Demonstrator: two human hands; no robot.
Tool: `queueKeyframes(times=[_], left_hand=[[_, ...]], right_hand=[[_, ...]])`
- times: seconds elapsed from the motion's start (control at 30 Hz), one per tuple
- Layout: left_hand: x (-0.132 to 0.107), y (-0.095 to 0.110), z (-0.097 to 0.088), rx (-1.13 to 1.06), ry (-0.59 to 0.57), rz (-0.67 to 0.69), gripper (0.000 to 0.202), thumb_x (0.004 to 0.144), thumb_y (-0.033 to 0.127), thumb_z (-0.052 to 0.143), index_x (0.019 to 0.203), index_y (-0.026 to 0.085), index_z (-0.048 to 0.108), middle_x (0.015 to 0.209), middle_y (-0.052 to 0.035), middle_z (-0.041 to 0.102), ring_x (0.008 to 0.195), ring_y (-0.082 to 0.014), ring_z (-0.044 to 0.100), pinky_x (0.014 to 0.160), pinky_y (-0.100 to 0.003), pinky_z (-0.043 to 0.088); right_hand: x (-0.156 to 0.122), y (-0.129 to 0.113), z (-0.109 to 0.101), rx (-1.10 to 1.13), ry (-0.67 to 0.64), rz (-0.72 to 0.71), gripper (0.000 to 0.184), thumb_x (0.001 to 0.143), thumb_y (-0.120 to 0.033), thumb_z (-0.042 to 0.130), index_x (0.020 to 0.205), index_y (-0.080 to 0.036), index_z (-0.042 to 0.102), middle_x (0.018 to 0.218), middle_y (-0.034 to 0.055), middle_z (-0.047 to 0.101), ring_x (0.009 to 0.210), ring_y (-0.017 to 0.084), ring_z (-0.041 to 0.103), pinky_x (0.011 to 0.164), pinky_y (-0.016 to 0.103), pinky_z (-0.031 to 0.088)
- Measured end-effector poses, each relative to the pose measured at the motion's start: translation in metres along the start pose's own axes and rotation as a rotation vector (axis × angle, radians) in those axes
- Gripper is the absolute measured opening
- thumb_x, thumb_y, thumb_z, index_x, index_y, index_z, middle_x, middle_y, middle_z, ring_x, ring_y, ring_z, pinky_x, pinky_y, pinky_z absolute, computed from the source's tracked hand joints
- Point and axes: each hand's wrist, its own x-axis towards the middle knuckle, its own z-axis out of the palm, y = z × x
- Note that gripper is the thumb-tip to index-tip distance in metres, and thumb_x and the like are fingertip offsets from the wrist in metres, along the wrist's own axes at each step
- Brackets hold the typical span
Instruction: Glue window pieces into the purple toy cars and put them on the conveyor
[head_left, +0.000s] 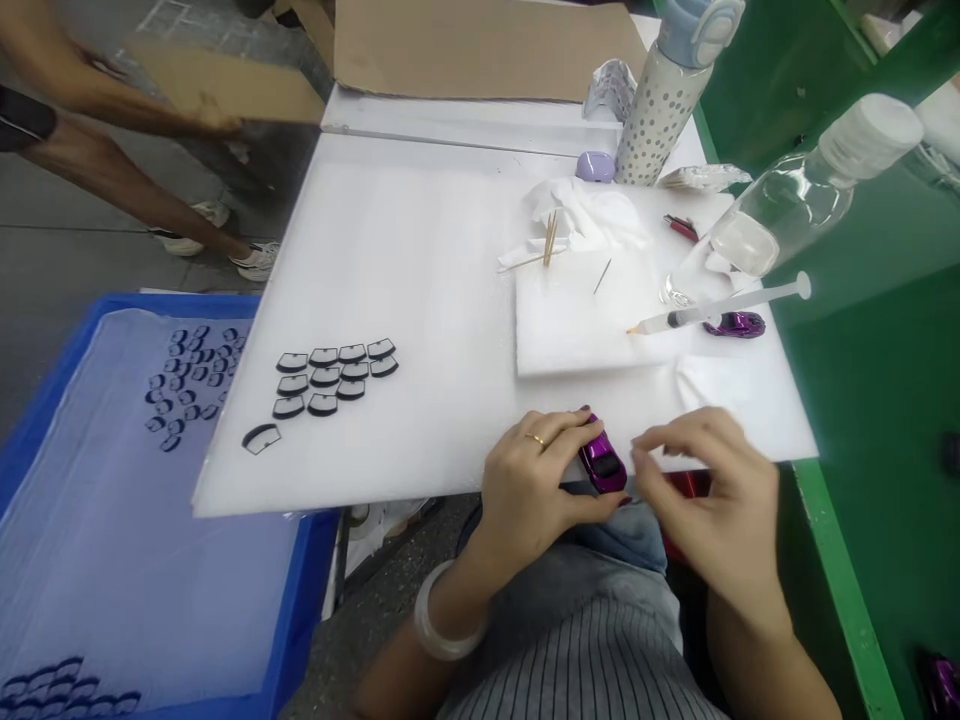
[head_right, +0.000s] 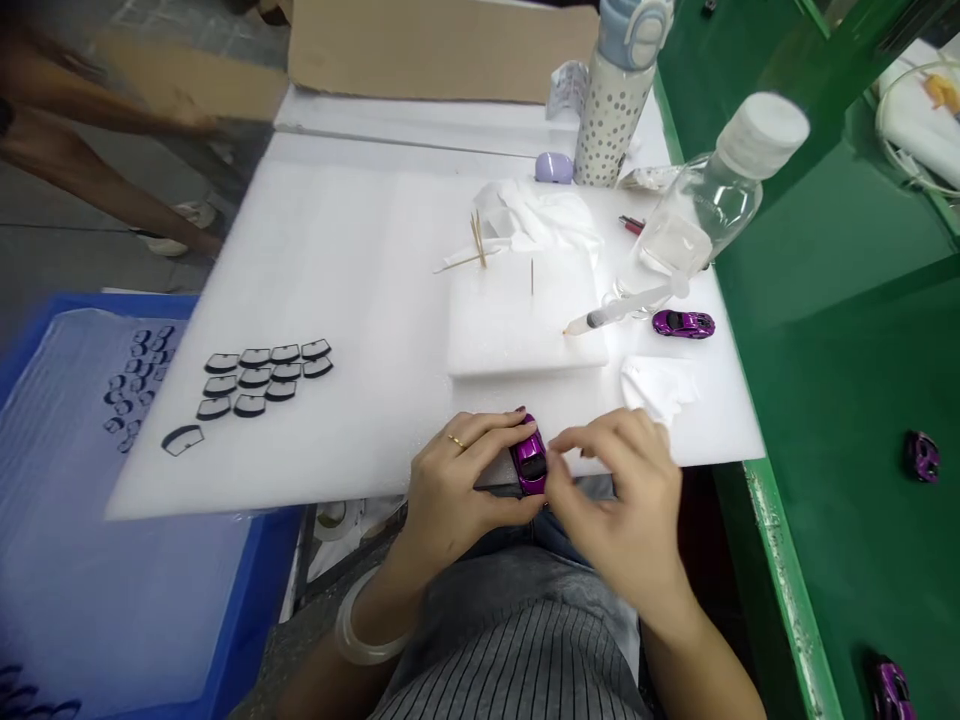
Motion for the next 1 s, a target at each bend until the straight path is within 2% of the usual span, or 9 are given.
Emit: queueKeyframes(times=[0.03,0.07,0.17,0.33,0.53,0.67,0.83,1.0], left_hand=[[0.000,0.000,0.001,0.014,0.004,0.003,0.043,0.074,0.038,0.081,0.110,0.018,0.067,0.107,-0.0077,0.072,0.090,-0.0245,0.068,0.074,-0.040,0.059],[0.000,0.000,0.002,0.032,0.012,0.007,0.040,0.076,0.036,0.079,0.110,0.018,0.067,0.107,-0.0073,0.072,0.089,-0.0239,0.067,0.073,-0.039,0.059],[-0.001,0.001,0.006,0.103,0.049,0.032,0.033,0.078,0.031,0.077,0.107,0.018,0.067,0.102,-0.0066,0.072,0.083,-0.0227,0.066,0.069,-0.038,0.058],[-0.001,0.001,0.010,0.187,0.079,0.097,0.027,0.081,0.029,0.074,0.103,0.016,0.068,0.097,-0.0072,0.072,0.078,-0.0218,0.064,0.065,-0.036,0.055],[-0.001,-0.001,0.012,0.203,0.121,0.156,0.025,0.090,0.030,0.067,0.107,0.012,0.067,0.098,-0.0103,0.071,0.078,-0.0220,0.061,0.066,-0.034,0.055],[-0.002,-0.001,0.010,0.188,0.104,0.136,0.027,0.089,0.031,0.069,0.107,0.011,0.067,0.100,-0.0105,0.071,0.080,-0.0218,0.060,0.068,-0.034,0.055],[-0.002,-0.001,0.008,0.211,0.092,0.131,0.041,0.082,0.046,0.075,0.104,0.012,0.069,0.097,-0.0083,0.071,0.081,-0.0206,0.061,0.068,-0.032,0.055],[-0.003,-0.001,0.009,0.249,0.091,0.133,0.045,0.081,0.052,0.074,0.104,0.013,0.069,0.097,-0.0075,0.071,0.081,-0.0203,0.061,0.067,-0.031,0.054]], right_hand=[[-0.008,-0.002,0.003,-0.079,-0.068,-0.005,0.009,0.080,-0.014,0.068,0.083,-0.022,0.067,0.073,-0.0006,0.058,0.072,0.014,0.052,0.068,0.032,0.038],[-0.014,-0.002,0.006,-0.137,-0.082,-0.013,0.008,0.080,-0.014,0.068,0.082,-0.022,0.067,0.070,-0.0015,0.057,0.069,0.013,0.051,0.067,0.032,0.036],[-0.024,-0.001,0.014,-0.233,-0.051,0.007,0.004,0.082,-0.018,0.067,0.082,-0.021,0.068,0.068,-0.0026,0.056,0.066,0.012,0.050,0.068,0.032,0.032],[-0.025,0.004,0.017,-0.324,-0.078,-0.039,0.004,0.085,-0.019,0.066,0.086,-0.021,0.069,0.067,-0.0031,0.057,0.064,0.011,0.049,0.068,0.032,0.027],[-0.021,0.006,0.026,-0.341,-0.121,-0.066,0.008,0.086,-0.017,0.060,0.078,-0.018,0.063,0.068,-0.0027,0.054,0.063,0.011,0.047,0.067,0.033,0.026],[-0.023,0.007,0.021,-0.217,-0.187,-0.062,0.008,0.083,-0.010,0.057,0.079,-0.017,0.056,0.070,-0.0039,0.053,0.063,0.010,0.046,0.068,0.032,0.029],[-0.026,0.012,-0.001,0.030,-0.119,0.087,0.012,0.087,-0.011,0.054,0.078,-0.019,0.052,0.069,-0.0035,0.045,0.063,0.010,0.041,0.064,0.029,0.031],[-0.031,0.017,-0.004,0.123,-0.116,0.123,0.011,0.089,-0.014,0.058,0.079,-0.020,0.057,0.067,-0.0032,0.042,0.063,0.010,0.042,0.061,0.028,0.032]])
